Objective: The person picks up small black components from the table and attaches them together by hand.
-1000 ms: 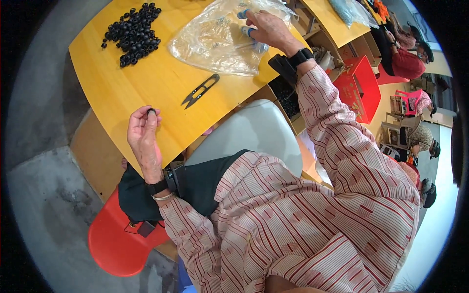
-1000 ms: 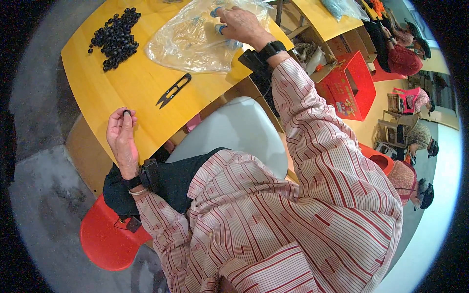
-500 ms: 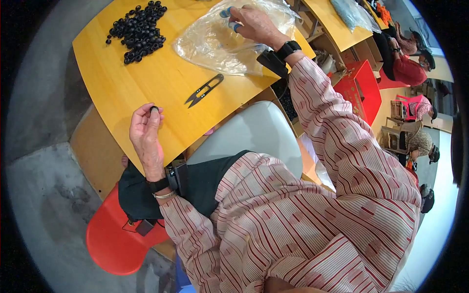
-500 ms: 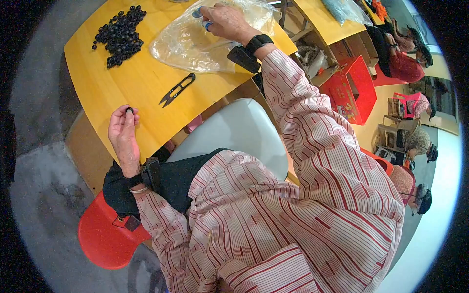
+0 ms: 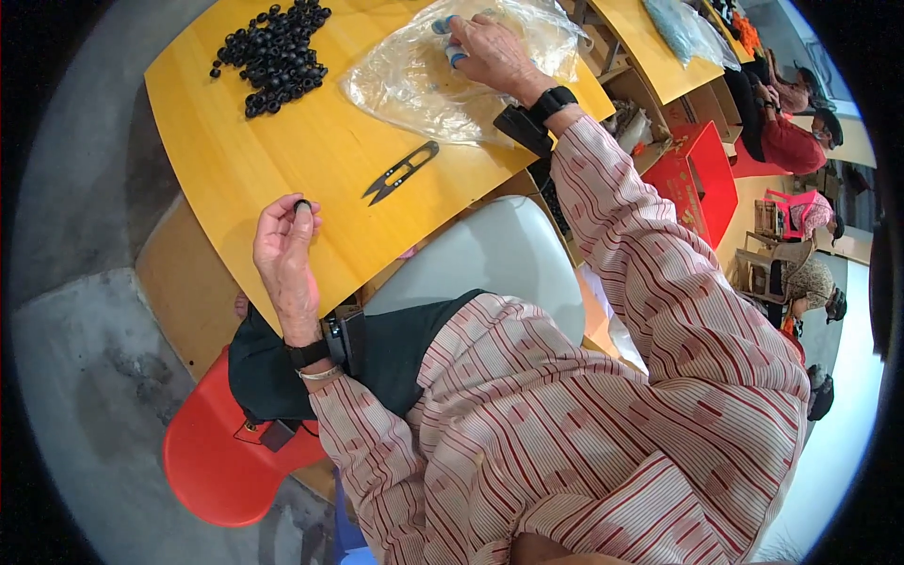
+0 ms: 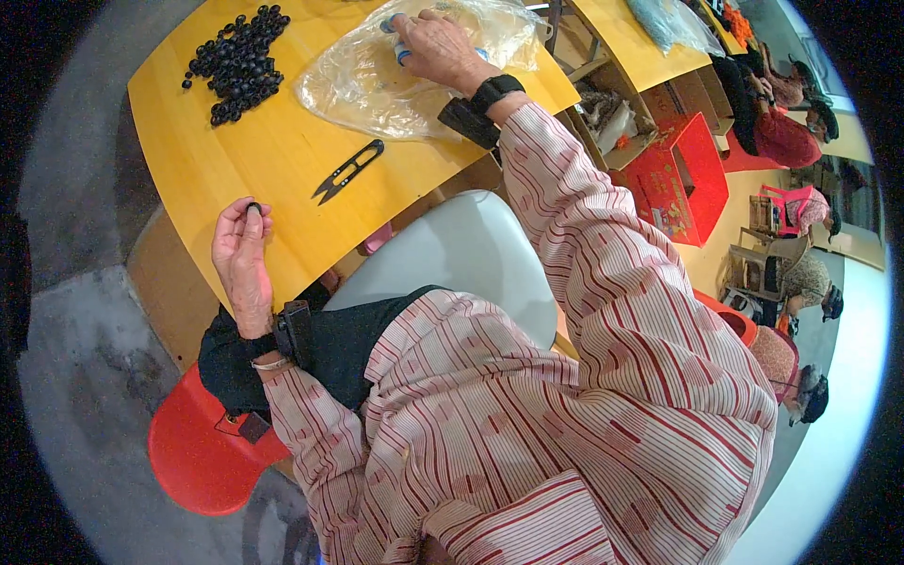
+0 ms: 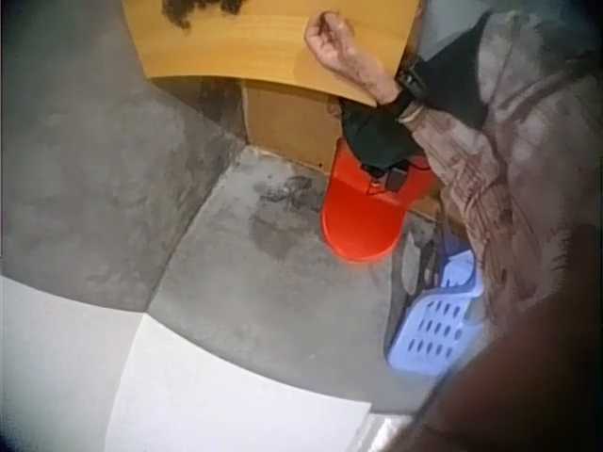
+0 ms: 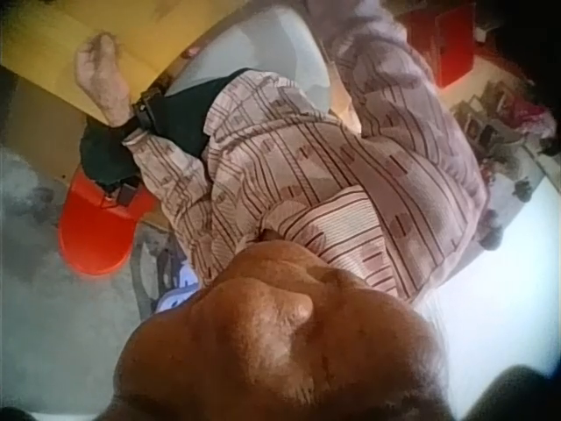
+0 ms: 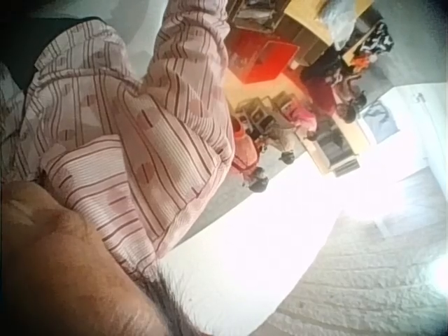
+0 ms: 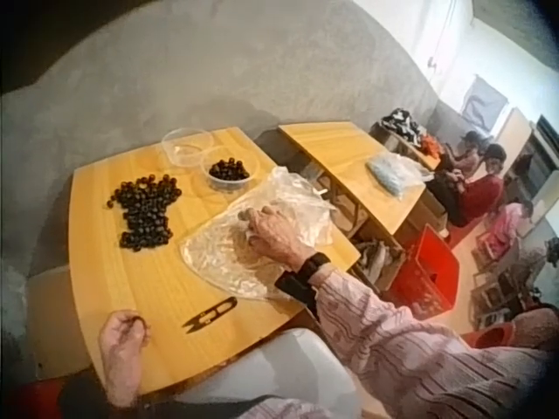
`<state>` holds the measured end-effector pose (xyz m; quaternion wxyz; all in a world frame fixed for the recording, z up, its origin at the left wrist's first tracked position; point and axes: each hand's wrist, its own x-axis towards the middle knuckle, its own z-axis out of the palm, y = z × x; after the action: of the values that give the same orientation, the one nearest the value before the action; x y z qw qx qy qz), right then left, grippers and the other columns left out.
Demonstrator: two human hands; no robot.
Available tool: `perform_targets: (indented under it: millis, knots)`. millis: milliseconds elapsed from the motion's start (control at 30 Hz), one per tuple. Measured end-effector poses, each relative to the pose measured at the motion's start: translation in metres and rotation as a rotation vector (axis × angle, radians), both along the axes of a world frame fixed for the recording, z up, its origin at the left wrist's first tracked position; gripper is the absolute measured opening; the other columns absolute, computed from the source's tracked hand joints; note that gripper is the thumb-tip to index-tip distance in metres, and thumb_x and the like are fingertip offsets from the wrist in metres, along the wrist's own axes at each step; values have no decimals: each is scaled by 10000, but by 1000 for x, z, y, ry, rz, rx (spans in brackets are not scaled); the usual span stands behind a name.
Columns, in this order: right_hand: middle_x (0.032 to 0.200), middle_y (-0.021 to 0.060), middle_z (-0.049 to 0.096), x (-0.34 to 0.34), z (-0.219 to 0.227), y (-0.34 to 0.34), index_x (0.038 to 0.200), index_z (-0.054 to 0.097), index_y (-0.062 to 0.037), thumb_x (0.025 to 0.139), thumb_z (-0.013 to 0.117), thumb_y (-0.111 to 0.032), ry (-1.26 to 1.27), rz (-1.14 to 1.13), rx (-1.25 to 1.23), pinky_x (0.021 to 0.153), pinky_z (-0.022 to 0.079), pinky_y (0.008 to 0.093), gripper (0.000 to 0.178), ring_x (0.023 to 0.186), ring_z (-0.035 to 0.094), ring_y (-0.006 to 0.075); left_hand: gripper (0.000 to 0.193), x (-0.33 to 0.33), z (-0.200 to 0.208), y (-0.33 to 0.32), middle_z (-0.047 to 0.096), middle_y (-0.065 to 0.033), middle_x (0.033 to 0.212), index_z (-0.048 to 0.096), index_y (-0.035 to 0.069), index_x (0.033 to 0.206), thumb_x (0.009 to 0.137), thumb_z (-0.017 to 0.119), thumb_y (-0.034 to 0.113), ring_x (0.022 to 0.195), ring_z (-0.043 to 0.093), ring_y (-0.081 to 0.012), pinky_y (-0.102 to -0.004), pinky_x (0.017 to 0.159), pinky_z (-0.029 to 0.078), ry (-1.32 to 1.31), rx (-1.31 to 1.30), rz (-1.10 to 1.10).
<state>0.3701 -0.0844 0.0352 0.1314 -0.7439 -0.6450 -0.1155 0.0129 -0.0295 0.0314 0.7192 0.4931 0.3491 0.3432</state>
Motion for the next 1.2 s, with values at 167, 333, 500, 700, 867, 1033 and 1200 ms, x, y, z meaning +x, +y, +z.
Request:
perform_targets:
  millis: [167, 333, 500, 700, 867, 1033, 1200]
  knots:
    - [891, 111, 622, -3, 9, -11, 963, 494, -37, 745, 611, -51, 130, 12, 29, 738, 487, 387, 248, 867, 588, 308, 225, 2, 1, 0, 598, -66, 936, 531, -2, 1082, 885, 583, 92, 814, 532, -98, -222, 760, 431, 6, -9, -2]
    - [915, 95, 639, -44, 44, -17, 1076, 508, -36, 753, 636, -19, 590, 112, 84, 745, 508, 354, 348, 856, 593, 276, 246, -2, -2, -1, 602, -82, 937, 543, -28, 1081, 866, 599, 80, 843, 563, -124, -241, 781, 442, -31, -12, -11]
    - [805, 115, 595, -94, 77, -6, 1086, 490, -15, 786, 601, -4, 547, 424, 169, 676, 464, 366, 320, 767, 563, 287, 250, 1, 4, -4, 593, -66, 908, 553, -37, 1077, 850, 602, 55, 839, 568, -118, -226, 760, 448, -73, -1, -16]
    - [810, 88, 548, -142, 81, -1, 958, 514, -70, 706, 611, -49, 257, 647, 100, 673, 475, 367, 270, 828, 557, 280, 242, 0, 4, -4, 592, -44, 890, 574, -33, 1055, 821, 610, 18, 806, 551, -98, -205, 742, 439, -99, -3, -114]
    - [838, 94, 573, -161, 80, 6, 1010, 477, -44, 690, 699, -62, 83, 765, 43, 715, 512, 368, 390, 846, 575, 288, 237, 0, 8, -5, 603, -29, 898, 598, -33, 1036, 805, 642, 2, 806, 543, -81, -200, 759, 436, -114, -5, -107]
    - [758, 45, 495, -168, 79, 9, 941, 480, -79, 772, 570, -164, -38, 836, 92, 683, 467, 338, 210, 788, 543, 226, 214, 1, 11, -7, 614, -18, 886, 617, -21, 1010, 801, 656, 1, 816, 549, -78, -202, 773, 439, -120, -4, -104]
    - [740, 30, 489, -170, 80, 10, 929, 477, -88, 789, 548, -183, -148, 866, 70, 716, 456, 314, 183, 777, 538, 201, 198, 2, 8, -7, 620, -12, 877, 624, -10, 990, 797, 666, 5, 819, 553, -77, -198, 776, 440, -142, 10, -99]
